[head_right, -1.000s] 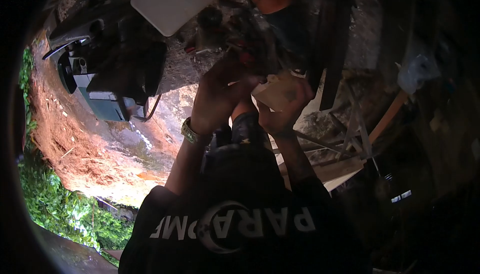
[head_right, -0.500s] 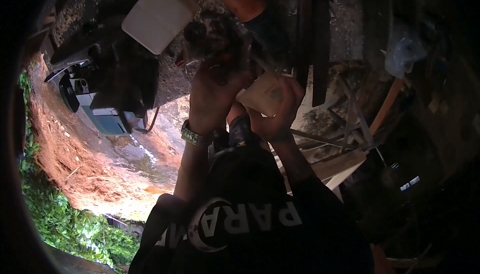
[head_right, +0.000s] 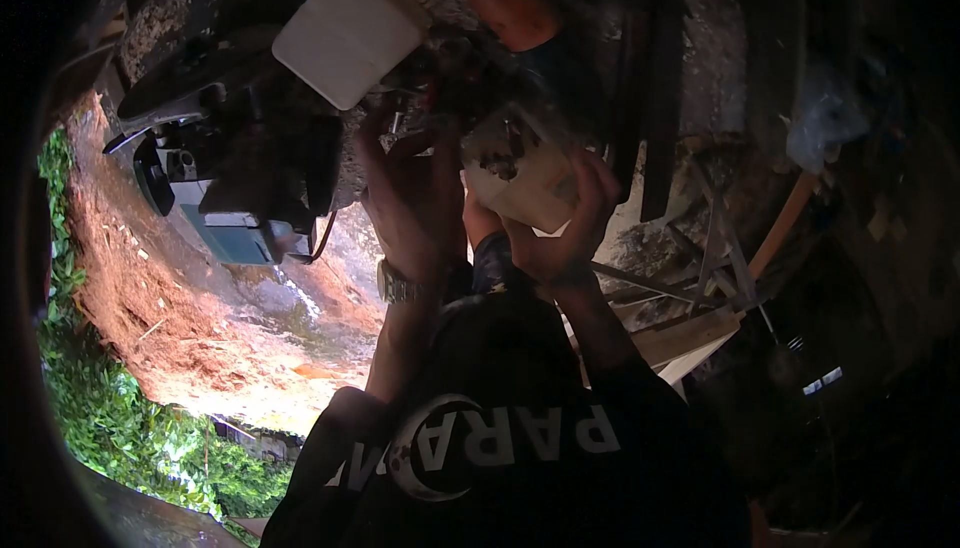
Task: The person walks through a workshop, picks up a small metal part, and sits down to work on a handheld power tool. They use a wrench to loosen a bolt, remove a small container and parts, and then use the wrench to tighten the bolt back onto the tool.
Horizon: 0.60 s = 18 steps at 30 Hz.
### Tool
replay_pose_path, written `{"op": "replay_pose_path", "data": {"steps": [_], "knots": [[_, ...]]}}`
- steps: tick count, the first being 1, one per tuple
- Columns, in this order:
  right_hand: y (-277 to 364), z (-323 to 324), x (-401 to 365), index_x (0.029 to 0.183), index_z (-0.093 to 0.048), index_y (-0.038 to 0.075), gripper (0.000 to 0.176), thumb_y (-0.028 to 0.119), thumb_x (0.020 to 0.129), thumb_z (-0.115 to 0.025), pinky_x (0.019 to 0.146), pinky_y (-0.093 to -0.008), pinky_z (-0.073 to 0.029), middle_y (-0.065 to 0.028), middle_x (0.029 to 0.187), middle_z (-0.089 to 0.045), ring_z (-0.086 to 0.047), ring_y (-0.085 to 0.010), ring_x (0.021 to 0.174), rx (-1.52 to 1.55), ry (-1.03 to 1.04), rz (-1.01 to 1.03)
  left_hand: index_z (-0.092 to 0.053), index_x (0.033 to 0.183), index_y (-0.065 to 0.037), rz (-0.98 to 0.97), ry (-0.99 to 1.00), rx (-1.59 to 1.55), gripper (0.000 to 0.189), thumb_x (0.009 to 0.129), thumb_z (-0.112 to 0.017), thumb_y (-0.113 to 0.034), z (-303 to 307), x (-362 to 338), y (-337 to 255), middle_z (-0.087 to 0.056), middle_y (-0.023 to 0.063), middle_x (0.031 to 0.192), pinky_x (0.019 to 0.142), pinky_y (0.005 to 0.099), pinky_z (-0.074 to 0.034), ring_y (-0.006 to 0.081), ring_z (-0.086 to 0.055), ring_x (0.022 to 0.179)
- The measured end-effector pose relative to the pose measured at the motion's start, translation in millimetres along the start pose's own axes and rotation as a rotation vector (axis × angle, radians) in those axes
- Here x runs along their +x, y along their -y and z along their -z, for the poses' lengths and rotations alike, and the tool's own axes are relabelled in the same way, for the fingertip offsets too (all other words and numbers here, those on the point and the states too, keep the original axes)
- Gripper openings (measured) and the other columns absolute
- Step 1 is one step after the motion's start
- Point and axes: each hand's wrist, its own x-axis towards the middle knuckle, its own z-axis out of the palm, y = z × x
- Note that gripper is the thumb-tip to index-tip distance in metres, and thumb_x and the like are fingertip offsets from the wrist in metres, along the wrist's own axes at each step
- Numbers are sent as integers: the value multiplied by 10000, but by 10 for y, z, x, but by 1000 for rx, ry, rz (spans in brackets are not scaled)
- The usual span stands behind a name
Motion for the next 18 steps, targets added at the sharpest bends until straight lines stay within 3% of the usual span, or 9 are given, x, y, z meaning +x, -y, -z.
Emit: {"op": "replay_pose_path", "data": {"steps": [1, 4, 5, 7, 9, 15, 18], "knots": [[14, 13, -2, 1501, -331, -34, 976, 206, 738, -890, 1084, -498, -424, -216, 1420, -382, -452, -380, 1311, -6, 0, 6, -467, 1411, -61, -20, -19, 23, 518, 960, -707, -148, 24, -29, -22, -745, 131, 953, 577, 409, -548, 315, -733, 692], [8, 101, -138, 1483, -355, -36, 959, 196, 723, -892, 1086, -507, -434, -226, 1412, -396, -452, -391, 1318, 14, 21, 8, -623, 1269, -61, -66, 138, 159, 379, 924, -752, -151, 193, -206, -115, -733, 104, 951, 614, 392, -537, 265, -700, 694], [15, 171, -169, 1462, -378, -37, 924, 172, 716, -880, 1075, -503, -456, -225, 1390, -421, -461, -394, 1317, -22, 61, 26, -712, 1151, -69, -144, 195, 231, 335, 843, -836, -117, 218, -223, -149, -712, 71, 916, 615, 296, -557, 158, -687, 702], [32, 242, -196, 1453, -385, -36, 901, 159, 717, -866, 1063, -498, -471, -223, 1379, -436, -478, -390, 1302, -44, 82, 93, -732, 1149, -74, -320, 293, 248, 325, 837, -822, -85, 289, -235, -233, -707, 97, 974, 629, 321, -555, 182, -685, 710], [76, 290, -191, 1408, -451, 2, 847, 80, 679, -876, 1045, -511, -480, -198, 1349, -487, -518, -410, 1262, 30, 83, 105, -740, 1145, -74, -337, 337, 197, 316, 837, -807, -75, 320, -233, -227, -704, 113, 990, 666, 344, -565, 220, -701, 770], [109, 301, -155, 1368, -470, 18, 810, 97, 683, -895, 1033, -519, -482, -189, 1321, -504, -532, -402, 1240, 70, 163, 186, -748, 1081, -62, -354, 473, 207, 268, 815, -737, -32, 421, -230, 54, -708, 109, 1039, 772, 390, -590, 300, -711, 927], [71, 240, -213, 1375, -464, 17, 821, 98, 684, -900, 1038, -520, -480, -194, 1329, -503, -530, -407, 1246, 67, 162, 189, -739, 1020, -55, -399, 436, 226, 236, 789, -711, -13, 435, -223, 106, -718, 91, 1044, 791, 405, -594, 314, -705, 958]]}}
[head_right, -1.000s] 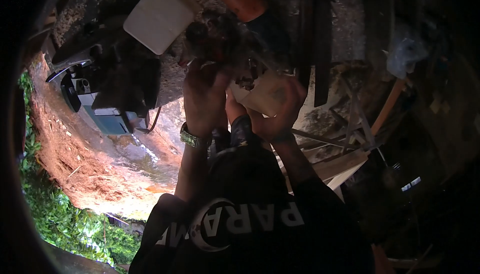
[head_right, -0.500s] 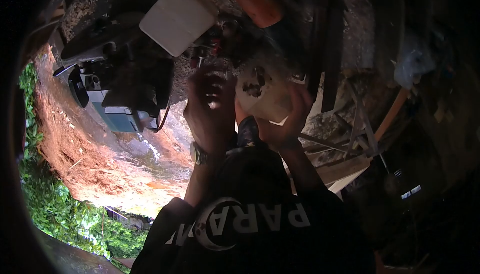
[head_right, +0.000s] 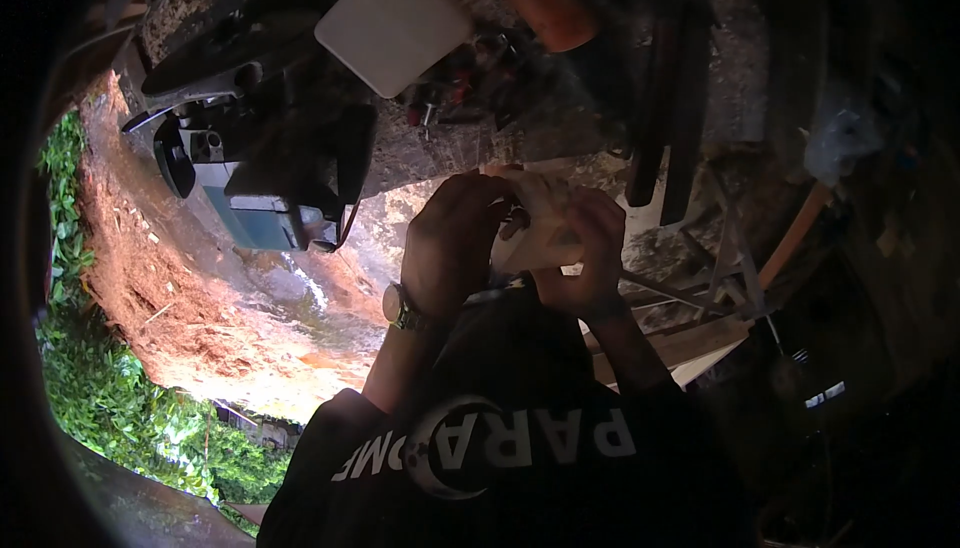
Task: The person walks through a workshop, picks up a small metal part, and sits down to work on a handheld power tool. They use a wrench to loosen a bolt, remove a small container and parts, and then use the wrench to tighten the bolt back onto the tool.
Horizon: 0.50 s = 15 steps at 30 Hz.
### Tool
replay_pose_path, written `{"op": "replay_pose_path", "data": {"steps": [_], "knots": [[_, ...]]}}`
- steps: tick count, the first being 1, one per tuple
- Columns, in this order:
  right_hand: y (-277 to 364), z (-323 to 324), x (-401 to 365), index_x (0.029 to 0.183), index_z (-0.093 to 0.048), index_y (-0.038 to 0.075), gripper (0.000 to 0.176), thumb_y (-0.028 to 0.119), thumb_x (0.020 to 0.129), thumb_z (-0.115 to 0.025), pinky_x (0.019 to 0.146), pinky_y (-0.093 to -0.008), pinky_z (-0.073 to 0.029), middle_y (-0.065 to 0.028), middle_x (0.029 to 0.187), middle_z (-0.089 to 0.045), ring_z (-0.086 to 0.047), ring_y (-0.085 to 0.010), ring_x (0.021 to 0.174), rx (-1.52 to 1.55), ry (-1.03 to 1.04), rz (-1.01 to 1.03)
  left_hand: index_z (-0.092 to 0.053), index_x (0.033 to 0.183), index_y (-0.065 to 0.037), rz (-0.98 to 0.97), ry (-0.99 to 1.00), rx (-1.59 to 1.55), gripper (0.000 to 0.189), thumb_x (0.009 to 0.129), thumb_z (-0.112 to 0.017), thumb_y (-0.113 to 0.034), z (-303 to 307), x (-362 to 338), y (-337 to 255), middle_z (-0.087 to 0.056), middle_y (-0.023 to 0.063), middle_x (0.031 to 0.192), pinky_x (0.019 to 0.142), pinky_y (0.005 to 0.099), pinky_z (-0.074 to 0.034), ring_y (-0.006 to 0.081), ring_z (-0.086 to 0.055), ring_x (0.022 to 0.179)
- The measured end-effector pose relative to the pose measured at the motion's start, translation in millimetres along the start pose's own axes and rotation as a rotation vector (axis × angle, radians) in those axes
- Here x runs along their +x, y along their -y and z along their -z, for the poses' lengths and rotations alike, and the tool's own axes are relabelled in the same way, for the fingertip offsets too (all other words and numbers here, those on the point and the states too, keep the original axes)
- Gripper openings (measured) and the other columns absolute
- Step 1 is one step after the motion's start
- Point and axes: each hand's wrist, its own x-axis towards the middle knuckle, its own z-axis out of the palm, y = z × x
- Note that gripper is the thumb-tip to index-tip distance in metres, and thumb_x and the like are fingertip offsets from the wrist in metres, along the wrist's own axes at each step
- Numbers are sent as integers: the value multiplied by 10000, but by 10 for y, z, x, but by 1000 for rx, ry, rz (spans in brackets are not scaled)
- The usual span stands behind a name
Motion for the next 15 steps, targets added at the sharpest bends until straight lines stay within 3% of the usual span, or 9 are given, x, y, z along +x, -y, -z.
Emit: {"op": "replay_pose_path", "data": {"steps": [3, 8, 11, 15], "knots": [[19, -49, -37, 1424, -407, 13, 856, 111, 712, -872, 1071, -499, -461, -194, 1391, -442, -482, -384, 1315, -10, 54, -24, -709, 971, -64, -11, -11, 2, 213, 766, -708, -7, 4, -23, 23, -718, 83, 1029, 786, 419, -591, 326, -693, 961], [89, -153, -54, 1389, -440, 16, 835, 107, 697, -898, 1053, -507, -472, -202, 1369, -475, -509, -399, 1285, 49, 27, -50, -665, 947, -96, -135, 95, 19, 234, 738, -713, -2, 168, -23, 123, -707, 85, 1043, 755, 414, -578, 319, -672, 927], [167, -183, 0, 1374, -448, 26, 822, 88, 692, -903, 1039, -510, -480, -202, 1356, -488, -520, -397, 1274, 78, 21, -76, -683, 986, -79, -107, 165, -11, 253, 747, -730, -13, 265, 7, 120, -709, 92, 1054, 757, 401, -566, 329, -663, 915], [164, -238, 32, 1447, -358, 27, 868, 138, 754, -869, 1060, -482, -471, -206, 1377, -444, -515, -353, 1267, 176, 61, -148, -691, 1058, -37, -125, 17, -46, 261, 801, -721, -1, 388, -33, 89, -709, 129, 1078, 803, 395, -561, 331, -676, 953]]}}
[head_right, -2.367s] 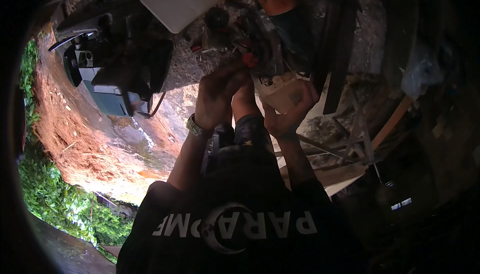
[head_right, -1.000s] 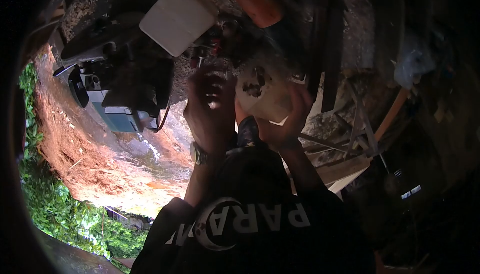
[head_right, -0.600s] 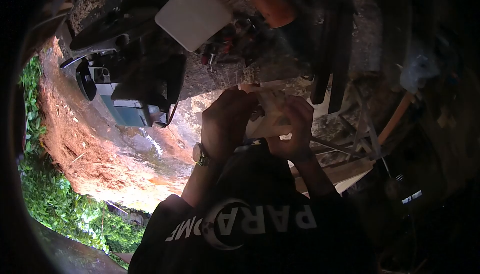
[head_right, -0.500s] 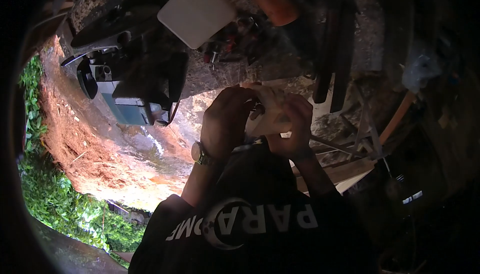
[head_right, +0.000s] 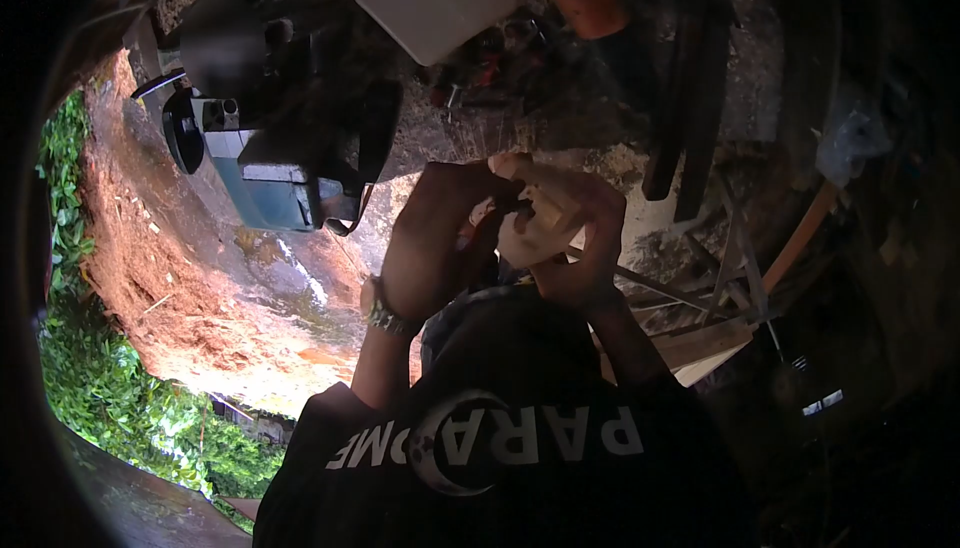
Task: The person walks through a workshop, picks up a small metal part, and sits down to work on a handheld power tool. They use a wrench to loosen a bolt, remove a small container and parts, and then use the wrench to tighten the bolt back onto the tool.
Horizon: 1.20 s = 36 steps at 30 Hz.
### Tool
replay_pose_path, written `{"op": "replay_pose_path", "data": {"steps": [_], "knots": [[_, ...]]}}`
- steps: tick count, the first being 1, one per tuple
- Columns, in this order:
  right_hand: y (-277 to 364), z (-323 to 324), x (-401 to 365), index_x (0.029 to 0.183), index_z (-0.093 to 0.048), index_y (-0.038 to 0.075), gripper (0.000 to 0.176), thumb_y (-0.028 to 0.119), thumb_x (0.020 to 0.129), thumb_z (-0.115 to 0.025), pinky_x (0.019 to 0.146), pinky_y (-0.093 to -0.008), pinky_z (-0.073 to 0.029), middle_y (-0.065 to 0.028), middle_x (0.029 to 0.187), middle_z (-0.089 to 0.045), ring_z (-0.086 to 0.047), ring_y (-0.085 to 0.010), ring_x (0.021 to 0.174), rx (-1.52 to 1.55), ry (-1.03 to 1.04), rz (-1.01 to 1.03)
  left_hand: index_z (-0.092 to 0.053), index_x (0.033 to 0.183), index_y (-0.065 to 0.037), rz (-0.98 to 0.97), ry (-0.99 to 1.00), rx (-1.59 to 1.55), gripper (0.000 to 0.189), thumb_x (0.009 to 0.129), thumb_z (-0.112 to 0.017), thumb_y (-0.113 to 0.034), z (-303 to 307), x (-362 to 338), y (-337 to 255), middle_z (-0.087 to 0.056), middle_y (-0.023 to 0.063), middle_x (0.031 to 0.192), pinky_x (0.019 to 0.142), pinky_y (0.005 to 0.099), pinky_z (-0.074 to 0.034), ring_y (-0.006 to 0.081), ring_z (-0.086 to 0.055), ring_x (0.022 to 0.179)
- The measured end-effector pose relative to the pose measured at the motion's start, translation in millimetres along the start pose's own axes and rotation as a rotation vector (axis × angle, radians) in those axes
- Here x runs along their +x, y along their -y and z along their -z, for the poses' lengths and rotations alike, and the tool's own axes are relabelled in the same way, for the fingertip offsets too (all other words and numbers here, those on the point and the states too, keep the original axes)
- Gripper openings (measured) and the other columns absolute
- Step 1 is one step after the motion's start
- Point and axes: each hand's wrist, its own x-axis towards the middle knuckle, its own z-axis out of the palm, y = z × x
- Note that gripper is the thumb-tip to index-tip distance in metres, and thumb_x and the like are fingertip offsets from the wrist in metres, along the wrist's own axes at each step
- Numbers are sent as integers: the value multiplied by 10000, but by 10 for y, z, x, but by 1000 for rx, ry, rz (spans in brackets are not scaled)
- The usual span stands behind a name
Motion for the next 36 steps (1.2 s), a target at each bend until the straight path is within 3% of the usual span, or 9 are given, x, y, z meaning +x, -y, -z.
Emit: {"op": "replay_pose_path", "data": {"steps": [6, 12, 19, 21, 22, 29, 30, 33, 36], "knots": [[-11, -206, 62, 1482, -234, 45, 980, 128, 761, -892, 1060, -474, -481, -215, 1389, -448, -529, -329, 1268, 208, -87, 37, -716, 1109, -9, 92, -216, -79, 362, 776, -618, 91, 356, -215, -283, -700, 153, 1106, 868, 407, -571, 314, -701, 995], [-52, -403, -22, 1458, -293, 39, 1036, 188, 687, -969, 1052, -466, -497, -203, 1364, -504, -556, -315, 1259, 229, -95, -62, -570, 1145, 102, 410, -305, -718, 240, 985, -479, -51, 350, -490, -271, -621, 181, 1056, 737, 329, -568, 264, -679, 821], [-179, -831, 195, 1422, -406, 27, 931, 209, 698, -963, 1025, -477, -538, -210, 1366, -520, -576, -322, 1272, 499, -16, -63, -508, 1046, -21, 681, -391, -1253, 91, 971, -468, -53, 169, -717, -279, -557, 37, 801, 579, 269, -408, 110, -489, 624], [-265, -1054, 257, 1399, -462, 32, 875, 214, 701, -958, 1023, -473, -531, -203, 1357, -534, -575, -319, 1266, 556, -111, 34, -509, 1043, -29, 612, -371, -1231, 83, 967, -491, -55, 126, -738, -265, -512, -5, 754, 554, 242, -358, 70, -444, 604], [-131, -891, 394, 1367, -514, 24, 791, 198, 720, -934, 1005, -469, -516, -191, 1344, -548, -570, -332, 1246, 207, -40, -26, -510, 1045, -31, 615, -346, -1191, 84, 965, -500, -55, 107, -776, -213, -492, -22, 736, 545, 232, -334, 53, -422, 596], [20, -519, 513, 1366, -528, 14, 667, 111, 774, -818, 996, -497, -495, -215, 1322, -547, -557, -397, 1221, -291, -45, 116, -525, 1153, -11, 801, -247, -827, 262, 927, -648, -58, -87, -863, 203, -463, -65, 675, 504, 216, -238, 2, -357, 569], [-24, -414, 484, 1370, -525, 8, 664, 107, 776, -804, 1009, -503, -488, -219, 1326, -546, -552, -406, 1226, -290, -68, 89, -432, 1307, 42, 847, -227, -829, 448, 950, -687, -46, -102, -880, 268, -698, 82, 830, 637, 220, -472, 91, -639, 723], [-80, -208, 633, 1396, -516, 14, 660, 112, 796, -772, 1035, -507, -477, -216, 1359, -533, -545, -425, 1235, -285, -146, 18, -349, 1429, 32, 723, -230, -613, 611, 939, -709, -39, -168, -791, 294, -705, 90, 851, 633, 225, -487, 87, -647, 730], [-27, -138, 994, 1439, -515, 44, 681, 100, 809, -767, 1052, -481, -481, -199, 1396, -529, -544, -409, 1275, -464, -72, 68, -391, 1452, 21, 701, -318, -627, 700, 880, -780, -84, -307, -746, 295, -648, 167, 1165, 836, 317, -522, 196, -638, 1030]]}}
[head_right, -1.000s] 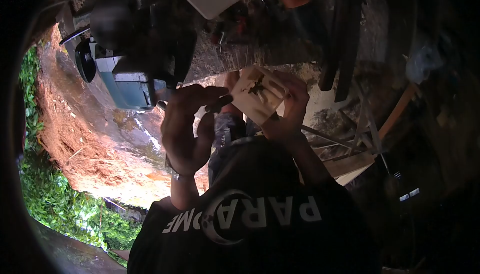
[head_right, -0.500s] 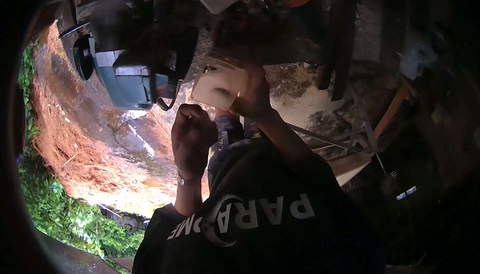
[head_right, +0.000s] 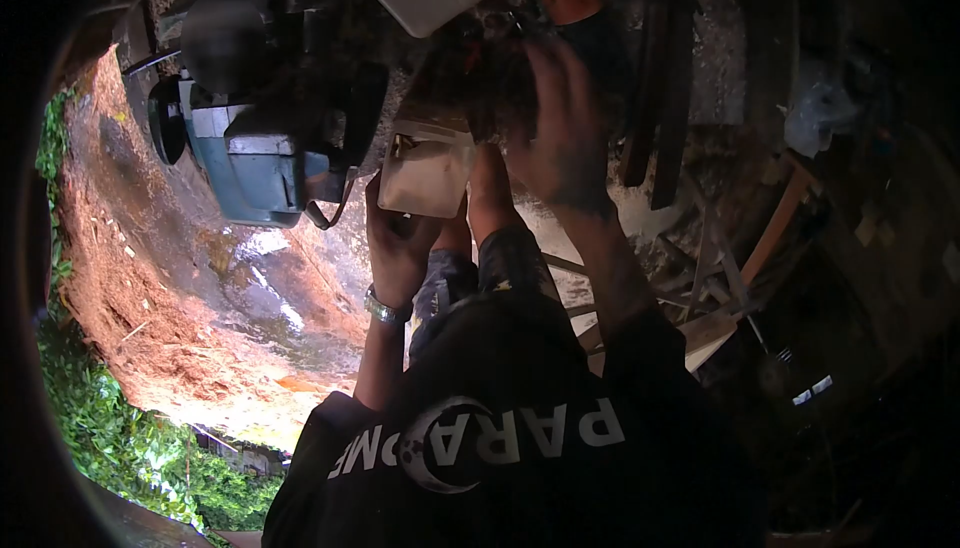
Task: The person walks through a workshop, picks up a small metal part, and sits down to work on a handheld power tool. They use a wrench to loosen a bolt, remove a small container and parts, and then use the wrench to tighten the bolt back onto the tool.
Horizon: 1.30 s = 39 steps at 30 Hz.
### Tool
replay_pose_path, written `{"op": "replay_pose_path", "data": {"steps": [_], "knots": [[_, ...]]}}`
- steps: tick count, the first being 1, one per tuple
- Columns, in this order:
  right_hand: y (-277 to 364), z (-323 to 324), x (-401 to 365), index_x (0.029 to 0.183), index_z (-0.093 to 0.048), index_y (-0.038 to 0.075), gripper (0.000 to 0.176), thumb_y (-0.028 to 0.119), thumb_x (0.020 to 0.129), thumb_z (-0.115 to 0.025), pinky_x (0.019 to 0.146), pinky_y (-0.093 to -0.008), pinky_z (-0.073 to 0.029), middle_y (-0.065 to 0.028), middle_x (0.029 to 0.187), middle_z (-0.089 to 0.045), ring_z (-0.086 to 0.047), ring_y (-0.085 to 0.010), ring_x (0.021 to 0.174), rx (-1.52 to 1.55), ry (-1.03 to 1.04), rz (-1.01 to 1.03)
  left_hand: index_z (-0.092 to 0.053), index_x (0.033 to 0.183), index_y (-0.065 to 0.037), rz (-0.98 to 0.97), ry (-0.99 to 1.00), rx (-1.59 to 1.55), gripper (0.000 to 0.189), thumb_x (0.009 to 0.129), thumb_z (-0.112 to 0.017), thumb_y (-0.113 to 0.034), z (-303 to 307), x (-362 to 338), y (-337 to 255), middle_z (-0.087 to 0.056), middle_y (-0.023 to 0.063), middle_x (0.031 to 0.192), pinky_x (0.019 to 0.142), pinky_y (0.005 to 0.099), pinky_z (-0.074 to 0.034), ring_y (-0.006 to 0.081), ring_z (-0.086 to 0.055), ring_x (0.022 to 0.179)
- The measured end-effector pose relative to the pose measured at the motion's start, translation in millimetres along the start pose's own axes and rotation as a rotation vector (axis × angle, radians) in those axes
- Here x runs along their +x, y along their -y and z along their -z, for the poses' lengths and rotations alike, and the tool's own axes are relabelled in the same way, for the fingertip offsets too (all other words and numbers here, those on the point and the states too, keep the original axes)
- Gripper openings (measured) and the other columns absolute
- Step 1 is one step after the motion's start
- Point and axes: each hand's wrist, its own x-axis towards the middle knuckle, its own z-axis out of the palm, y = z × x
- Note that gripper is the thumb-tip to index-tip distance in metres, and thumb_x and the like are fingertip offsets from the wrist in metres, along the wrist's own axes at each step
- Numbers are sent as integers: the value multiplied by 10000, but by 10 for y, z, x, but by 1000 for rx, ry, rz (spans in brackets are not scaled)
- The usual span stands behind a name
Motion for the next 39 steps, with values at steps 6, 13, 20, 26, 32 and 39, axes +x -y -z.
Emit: {"op": "replay_pose_path", "data": {"steps": [6, 13, 20, 26, 32, 39], "knots": [[-62, -109, 143, 1415, -576, 100, 642, 136, 824, -822, 1049, -443, -507, -181, 1408, -530, -577, -394, 1268, -37, 36, 89, -458, 1411, 21, -14, -12, 99, 670, 864, -809, -139, 26, 4, 11, -635, 185, 1262, 891, 345, -551, 224, -652, 1111], [-283, -173, 111, 1249, -633, 48, 461, 37, 823, -811, 909, -415, -571, -180, 1239, -625, -676, -378, 1098, 88, -134, 186, -398, 1435, 13, -94, 32, 310, 643, 914, -753, -117, 182, 55, 75, -717, 100, 924, 626, 217, -468, 54, -609, 741], [-137, 19, 4, 1160, -658, 25, 350, -8, 837, -789, 913, -335, -555, -150, 1127, -710, -703, -267, 1049, 335, -204, -130, -397, 1456, -3, -59, -40, 81, 713, 866, -787, -93, 61, 37, 77, -650, 195, 1238, 907, 345, -552, 219, -663, 1092], [287, 409, -86, 1130, -657, 5, 344, 22, 823, -811, 926, -333, -554, -144, 1127, -710, -694, -230, 1064, 676, -162, 10, -345, 1516, -13, -227, -30, 150, 816, 847, -805, -106, 17, 132, 125, -613, 213, 1316, 969, 395, -534, 276, -640, 1178], [745, 380, -166, 1164, -663, 46, 400, 76, 803, -834, 840, -374, -576, -117, 1109, -715, -722, -237, 978, 509, 168, 186, -328, 1546, -26, -455, -43, 406, 850, 846, -798, -133, -61, 223, 29, -628, 241, 1320, 945, 425, -556, 345, -662, 1187], [823, 253, -118, 1120, -694, 57, 309, 76, 826, -786, 755, -366, -572, -86, 1003, -735, -733, -247, 887, 406, 110, 284, -303, 1577, -69, -407, 5, 433, 838, 866, -745, -117, 42, 227, 55, -705, 236, 1130, 825, 419, -580, 350, -723, 1031]]}}
